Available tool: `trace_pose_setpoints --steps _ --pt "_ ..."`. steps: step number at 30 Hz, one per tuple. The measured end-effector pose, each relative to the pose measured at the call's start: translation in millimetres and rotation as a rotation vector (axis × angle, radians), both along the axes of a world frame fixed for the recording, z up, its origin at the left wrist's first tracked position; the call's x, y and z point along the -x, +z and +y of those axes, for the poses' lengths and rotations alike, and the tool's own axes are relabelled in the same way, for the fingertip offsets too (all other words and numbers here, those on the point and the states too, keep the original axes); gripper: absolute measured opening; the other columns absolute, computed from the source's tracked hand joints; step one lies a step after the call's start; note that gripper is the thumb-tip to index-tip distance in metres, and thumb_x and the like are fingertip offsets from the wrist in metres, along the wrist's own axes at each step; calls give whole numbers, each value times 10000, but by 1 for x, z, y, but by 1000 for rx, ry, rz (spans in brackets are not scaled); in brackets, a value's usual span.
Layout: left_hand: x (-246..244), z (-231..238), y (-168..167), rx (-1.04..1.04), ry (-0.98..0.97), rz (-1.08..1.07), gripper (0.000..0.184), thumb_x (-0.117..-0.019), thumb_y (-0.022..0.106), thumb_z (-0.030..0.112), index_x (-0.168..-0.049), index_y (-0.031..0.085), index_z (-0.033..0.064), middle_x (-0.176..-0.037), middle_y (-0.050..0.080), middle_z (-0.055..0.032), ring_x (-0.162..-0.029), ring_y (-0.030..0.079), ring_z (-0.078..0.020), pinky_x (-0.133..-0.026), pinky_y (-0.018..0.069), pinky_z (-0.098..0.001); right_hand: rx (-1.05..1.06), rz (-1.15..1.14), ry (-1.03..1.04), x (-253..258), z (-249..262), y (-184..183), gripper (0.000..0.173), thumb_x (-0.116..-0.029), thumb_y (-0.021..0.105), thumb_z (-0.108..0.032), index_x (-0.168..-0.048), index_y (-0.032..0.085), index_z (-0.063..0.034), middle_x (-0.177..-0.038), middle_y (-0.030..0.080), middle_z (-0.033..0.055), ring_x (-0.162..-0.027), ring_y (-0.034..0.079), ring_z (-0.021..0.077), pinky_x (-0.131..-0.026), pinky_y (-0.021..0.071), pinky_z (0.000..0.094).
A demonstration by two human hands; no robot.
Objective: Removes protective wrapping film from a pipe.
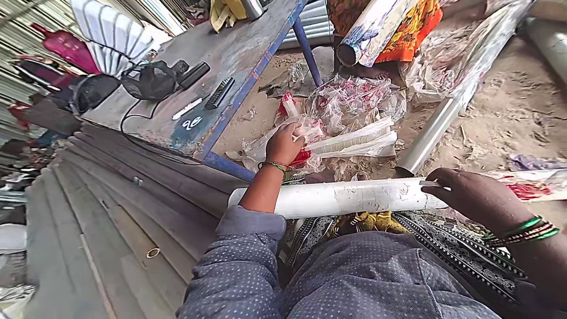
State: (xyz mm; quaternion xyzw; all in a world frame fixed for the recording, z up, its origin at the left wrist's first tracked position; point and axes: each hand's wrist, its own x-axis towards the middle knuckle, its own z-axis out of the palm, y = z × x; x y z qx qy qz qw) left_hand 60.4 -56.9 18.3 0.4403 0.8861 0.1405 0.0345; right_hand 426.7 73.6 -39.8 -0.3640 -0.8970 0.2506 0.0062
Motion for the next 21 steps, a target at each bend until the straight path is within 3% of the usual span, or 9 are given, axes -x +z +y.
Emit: trace_pose_setpoints --steps 3,6,10,12,15,19,21 --pt "-14 -30 15 -226 -117 52 329 -1021 597 218 -1291 666 43 -1169 714 -154 -1078 687 -300 -968 518 -493 191 -56 -61 0 5 3 502 -992 683 -384 -1296 635 14 -1097 695 267 -1036 655 466 -898 457 679" --pt "-24 -71 15 -298 -149 116 274 -999 625 218 -1183 723 41 -1093 725 -155 -1006 695 -308 -896 532 -524 277 -42 -71 2 8 0 489 -1023 631 -394 -1321 630 -7 -1128 683 242 -1055 639 412 -932 448 639" --pt "-11 -128 0 -252 6 56 303 -1005 635 233 -1211 704 22 -1179 697 -192 -1121 657 -361 -964 485 -596 363 50 -87 4 3 0 442 -1079 517 -342 -1378 594 -26 -1221 654 237 -1100 620 381 -939 435 617" --pt "0 -152 -15 -236 95 42 319 -1003 640 251 -1219 702 25 -1218 680 -206 -1163 630 -395 -971 463 -629 413 138 -150 3 0 -8 430 -1097 449 -326 -1413 558 -55 -1201 671 147 -963 622 224 -826 476 455" --pt "1 -169 -38 -192 118 187 314 -994 632 288 -1182 736 59 -1183 706 -199 -1134 648 -417 -987 430 -647 554 324 -300 5 -4 -23 358 -1093 400 -225 -1341 586 -44 -1021 675 -4 -719 553 3 -614 430 185" --pt "-9 -167 -54 -196 119 312 361 -1001 554 355 -1084 771 77 -1074 742 -188 -1072 684 -405 -1060 373 -640 779 480 -444 15 -17 -29 281 -1073 375 -122 -1169 627 -45 -831 689 -47 -563 587 -2 -494 476 137" --pt "-8 -167 -58 -208 117 342 410 -1004 513 400 -1067 774 91 -1049 746 -179 -1051 690 -390 -1041 390 -617 834 485 -487 26 -29 -26 248 -1076 371 -126 -1160 595 -65 -766 677 -45 -500 575 7 -440 472 147"
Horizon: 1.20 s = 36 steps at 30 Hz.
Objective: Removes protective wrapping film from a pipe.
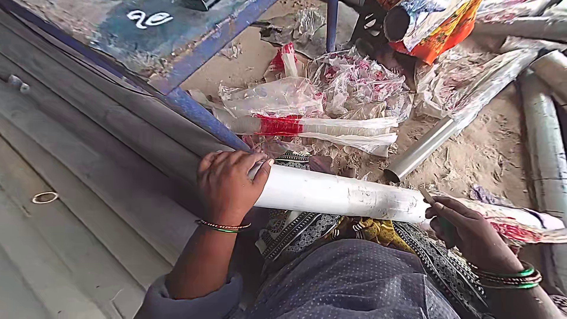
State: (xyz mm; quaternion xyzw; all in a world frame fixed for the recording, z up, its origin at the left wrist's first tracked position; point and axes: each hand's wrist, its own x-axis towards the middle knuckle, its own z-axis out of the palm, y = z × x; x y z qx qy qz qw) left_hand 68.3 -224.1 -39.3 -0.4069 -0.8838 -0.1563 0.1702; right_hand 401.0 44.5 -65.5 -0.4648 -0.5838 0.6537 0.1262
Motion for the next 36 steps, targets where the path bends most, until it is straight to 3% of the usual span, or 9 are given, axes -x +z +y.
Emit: trace_pose_setpoints --steps 3,5,9,13,16,22,26,30,36 --pt "1 -3 -2 4 -4 19 438 -1005 490 432 -1047 774 101 -1022 743 -170 -1008 689 -377 -1019 394 -599 106 32 -6 19 -20 2 286 -1092 308 -155 -1234 543 -74 -746 657 -28 -465 544 8 -406 450 144" --pt "0 -5 -3 4 -10 31 434 -1006 496 435 -1042 774 103 -1013 741 -169 -994 684 -373 -1011 396 -584 119 57 67 30 -32 3 405 -1042 296 -147 -1382 497 -57 -844 689 -14 -517 582 23 -436 479 157" --pt "-3 -8 -3 -9 -7 34 430 -1006 507 438 -1044 771 101 -1014 742 -172 -1018 684 -369 -1014 399 -566 -106 62 339 58 -49 9 532 -989 401 -144 -1506 389 -23 -1035 736 -30 -643 655 33 -520 537 196" --pt "-4 -10 -3 -25 -13 28 437 -1012 508 435 -1053 772 89 -1012 741 -187 -1010 684 -379 -1010 395 -577 -741 5 545 85 -66 17 341 -1050 494 -144 -1350 569 0 -1064 763 15 -746 710 22 -634 587 191" --pt "-5 -11 -3 -34 -11 27 427 -1009 522 434 -1049 775 92 -1001 744 -185 -1013 686 -373 -1021 392 -565 -1090 -41 564 102 -60 20 242 -1048 508 -191 -1147 675 -47 -911 759 56 -726 714 92 -644 571 213" --pt "-4 -12 -4 -49 -15 14 417 -1006 541 430 -1047 776 89 -988 739 -194 -1007 685 -374 -1023 393 -564 -1034 -211 490 103 -48 14 275 -1052 505 -281 -1104 660 -60 -759 730 13 -607 699 93 -524 564 258" --pt "-2 -14 -6 -59 -26 -31 437 -1003 550 433 -1064 769 60 -1011 731 -223 -1017 681 -402 -1027 394 -595 -1293 -194 543 103 -73 2 249 -1011 539 -255 -1040 661 -40 -578 580 29 -441 542 161 -396 412 292" --pt "-2 -15 -8 -71 -17 -57 456 -998 554 454 -1076 770 60 -1029 729 -229 -1043 671 -418 -1041 384 -598 -1436 -125 619 111 -85 0 242 -1014 521 -232 -1039 689 -58 -673 659 65 -533 622 205 -468 466 305" --pt "-2 -16 -9 -79 -27 -47 431 -997 565 437 -1074 770 66 -1022 729 -220 -1040 675 -400 -1042 389 -588 -1514 -138 671 110 -89 -7 334 -1017 491 -196 -1200 733 -58 -673 660 69 -552 624 229 -487 468 326"
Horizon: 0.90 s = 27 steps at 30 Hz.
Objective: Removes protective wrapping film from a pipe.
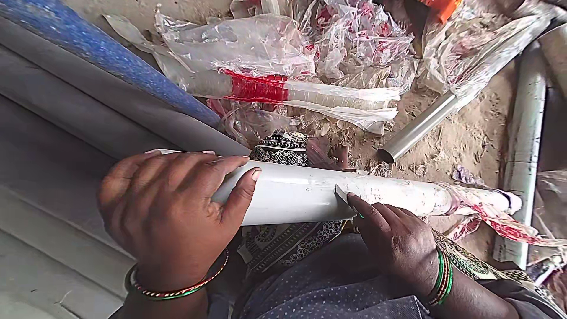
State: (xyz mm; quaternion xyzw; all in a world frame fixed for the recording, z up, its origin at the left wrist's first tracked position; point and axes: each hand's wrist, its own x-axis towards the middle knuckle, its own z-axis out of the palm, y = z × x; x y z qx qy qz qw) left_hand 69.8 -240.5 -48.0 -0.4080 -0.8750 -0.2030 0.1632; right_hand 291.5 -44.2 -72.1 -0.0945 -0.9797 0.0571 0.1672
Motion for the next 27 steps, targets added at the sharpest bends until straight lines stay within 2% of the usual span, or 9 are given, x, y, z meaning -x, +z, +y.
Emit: trace_pose_setpoints --steps 2,7,14,21,27 --pt "0 0 0 1 7 -10 448 -996 559 455 -1077 768 67 -1026 731 -220 -1042 676 -402 -1039 389 -593 0 27 -13 0 1 -1 330 -1019 488 -174 -1216 720 -47 -642 649 64 -526 610 224 -477 454 318" --pt "1 -1 -1 1 8 -24 448 -995 563 451 -1081 766 61 -1034 733 -225 -1053 678 -411 -1046 388 -604 42 52 25 0 0 0 210 -1024 506 -162 -1080 684 -64 -666 647 66 -535 615 219 -483 473 320" --pt "1 0 -1 -1 6 -17 455 -996 552 459 -1075 769 66 -1034 732 -225 -1051 678 -414 -1039 390 -609 -14 40 -109 1 7 -2 268 -1005 487 -117 -1035 747 -62 -584 620 74 -486 611 240 -437 448 346" --pt "2 -1 -3 -1 5 -23 462 -999 551 462 -1092 761 61 -1047 724 -234 -1046 674 -409 -1048 377 -608 49 80 -125 -1 6 5 279 -1048 486 -194 -1092 725 -58 -706 695 83 -594 664 222 -532 502 314" --pt "2 -1 -2 -10 0 -17 451 -997 560 456 -1090 766 66 -1037 728 -229 -1036 678 -406 -1037 388 -603 16 63 5 0 -2 1 287 -980 528 -117 -1169 744 -102 -732 680 82 -604 648 233 -508 481 314"
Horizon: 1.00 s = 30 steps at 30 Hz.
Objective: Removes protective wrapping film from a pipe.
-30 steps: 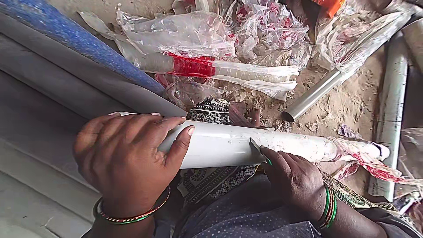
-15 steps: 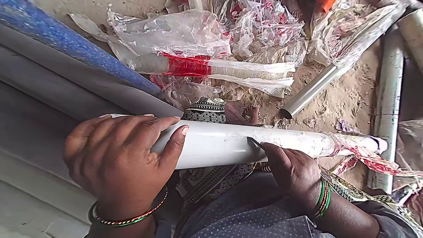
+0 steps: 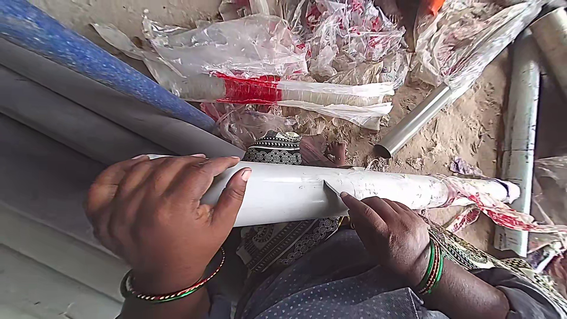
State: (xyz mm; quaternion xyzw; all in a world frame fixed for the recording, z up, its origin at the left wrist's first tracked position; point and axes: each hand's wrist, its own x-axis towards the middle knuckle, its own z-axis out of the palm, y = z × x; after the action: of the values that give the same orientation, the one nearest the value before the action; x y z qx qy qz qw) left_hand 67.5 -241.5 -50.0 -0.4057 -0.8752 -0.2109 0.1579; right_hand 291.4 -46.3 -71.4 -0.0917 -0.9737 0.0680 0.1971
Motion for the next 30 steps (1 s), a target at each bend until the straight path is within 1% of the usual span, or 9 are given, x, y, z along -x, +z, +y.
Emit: trace_pose_setpoints --steps 5,8,11,15,17,20,23,27,30 --pt "0 0 0 1 2 3 453 -998 560 453 -1083 763 57 -1034 726 -231 -1032 675 -407 -1035 384 -601 -23 -34 -58 0 0 -3 351 -965 533 -131 -1233 756 -170 -727 636 92 -568 603 233 -474 434 320" --pt "0 0 0 5 0 3 456 -997 558 458 -1087 764 61 -1032 728 -228 -1042 676 -401 -1036 387 -595 9 -78 -153 0 1 -4 361 -953 529 -121 -1219 771 -152 -691 611 106 -520 591 244 -433 426 334" --pt "0 0 0 -7 -7 7 447 -996 566 451 -1086 767 63 -1033 728 -232 -1041 676 -404 -1038 384 -597 71 -101 -222 -1 5 -3 370 -948 509 -110 -1203 776 -126 -676 618 116 -503 597 256 -411 429 353" --pt "1 0 0 2 -6 1 455 -1000 559 453 -1090 765 58 -1038 725 -237 -1045 673 -409 -1040 381 -600 97 -14 -127 -1 1 6 363 -970 502 -134 -1220 765 -139 -679 613 87 -530 581 221 -446 417 314" --pt "1 0 0 8 -5 -1 456 -1001 554 453 -1093 765 59 -1037 724 -240 -1040 673 -413 -1032 387 -600 83 -26 -88 0 -2 4 376 -969 500 -140 -1241 759 -163 -670 595 80 -518 571 218 -440 409 314" --pt "1 0 -1 -1 -11 12 458 -1001 557 459 -1087 765 60 -1026 725 -239 -1028 676 -409 -1024 394 -595 80 -85 -173 1 0 -3 388 -947 506 -127 -1223 773 -171 -678 601 107 -496 581 250 -415 419 346" --pt "0 0 0 1 -3 19 458 -1003 554 455 -1087 766 58 -1036 726 -243 -1048 676 -415 -1039 390 -599 116 -83 -229 -1 5 -2 377 -948 497 -112 -1201 776 -127 -687 632 120 -505 605 264 -416 435 363" --pt "1 0 0 11 -1 8 457 -1006 556 447 -1089 763 48 -1041 724 -241 -1041 674 -416 -1039 387 -603 110 -27 -103 -2 -1 3 362 -966 511 -119 -1225 762 -150 -679 607 85 -524 580 221 -447 425 315" --pt "1 0 -1 13 6 11 460 -1002 555 454 -1085 767 54 -1046 726 -238 -1045 674 -416 -1040 389 -601 156 -75 -186 -3 9 -2 356 -958 526 -123 -1218 769 -132 -710 642 130 -525 622 278 -433 462 383"
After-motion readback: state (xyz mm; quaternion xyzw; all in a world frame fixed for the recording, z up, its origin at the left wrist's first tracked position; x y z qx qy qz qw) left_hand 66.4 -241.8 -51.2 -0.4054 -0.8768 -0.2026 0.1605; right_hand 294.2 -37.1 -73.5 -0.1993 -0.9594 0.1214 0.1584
